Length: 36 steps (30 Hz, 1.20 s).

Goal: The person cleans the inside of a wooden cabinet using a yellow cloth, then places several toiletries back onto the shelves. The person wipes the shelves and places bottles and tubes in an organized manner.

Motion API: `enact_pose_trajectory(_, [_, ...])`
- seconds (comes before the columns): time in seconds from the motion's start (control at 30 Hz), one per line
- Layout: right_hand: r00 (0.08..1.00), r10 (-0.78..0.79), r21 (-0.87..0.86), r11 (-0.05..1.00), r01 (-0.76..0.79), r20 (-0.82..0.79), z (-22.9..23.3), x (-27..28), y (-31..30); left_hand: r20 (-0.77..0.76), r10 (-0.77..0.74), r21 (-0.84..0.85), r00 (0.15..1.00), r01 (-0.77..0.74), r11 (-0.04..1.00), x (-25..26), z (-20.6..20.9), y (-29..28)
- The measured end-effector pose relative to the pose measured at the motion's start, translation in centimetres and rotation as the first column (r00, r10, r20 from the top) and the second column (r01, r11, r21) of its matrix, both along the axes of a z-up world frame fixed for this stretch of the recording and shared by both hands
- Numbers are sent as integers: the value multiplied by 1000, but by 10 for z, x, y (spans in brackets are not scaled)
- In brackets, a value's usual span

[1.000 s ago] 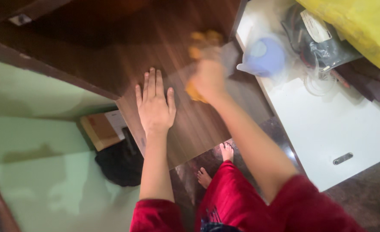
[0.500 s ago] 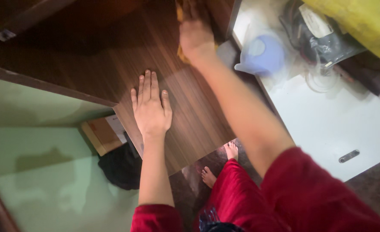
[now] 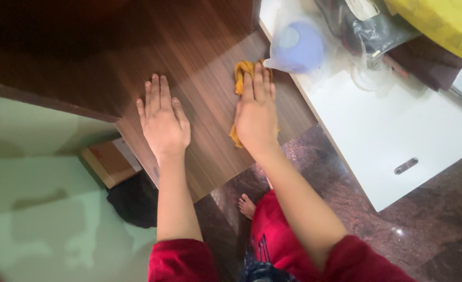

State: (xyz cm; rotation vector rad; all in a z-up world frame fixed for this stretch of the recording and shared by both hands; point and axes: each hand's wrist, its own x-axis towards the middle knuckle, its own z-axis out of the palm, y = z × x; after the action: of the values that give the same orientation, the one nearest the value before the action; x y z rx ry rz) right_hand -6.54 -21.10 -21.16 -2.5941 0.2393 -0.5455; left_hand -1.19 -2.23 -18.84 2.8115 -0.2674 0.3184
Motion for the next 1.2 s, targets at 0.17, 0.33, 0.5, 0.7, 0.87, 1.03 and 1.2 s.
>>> enact_pose_trajectory(0.17, [996, 85, -150, 985, -86, -9, 5, 66, 15, 55, 61, -119, 997, -54, 991, -13, -6, 3])
enact_pose_trajectory(0.33, [829, 560, -59, 827, -559, -11, 4, 49, 65, 94, 166, -331, 982, -127, 935, -42, -12, 12])
enact_pose_trajectory(0.5, [641, 764, -124, 645, -754, 73, 9, -37, 42, 61, 117, -154, 991, -107, 982, -91, -4, 22])
enact_pose_trajectory(0.7, [900, 430, 19, 903, -430, -67, 19, -67, -30, 42, 126, -103, 991, -121, 987, -109, 6, 21])
enact_pose_trajectory(0.87, [988, 149, -1, 989, -149, 37, -1, -17, -11, 108, 190, -312, 976, -149, 938, -115, 7, 23])
enact_pose_trajectory(1.03, [967, 254, -167, 952, -255, -28, -2, 43, 57, 167, 305, -569, 938, -161, 806, -116, 3, 32])
enact_pose_trajectory(1.2, [806, 591, -177, 798, -576, 43, 8, 13, 127, 223, 363, -767, 905, -68, 638, -119, -6, 41])
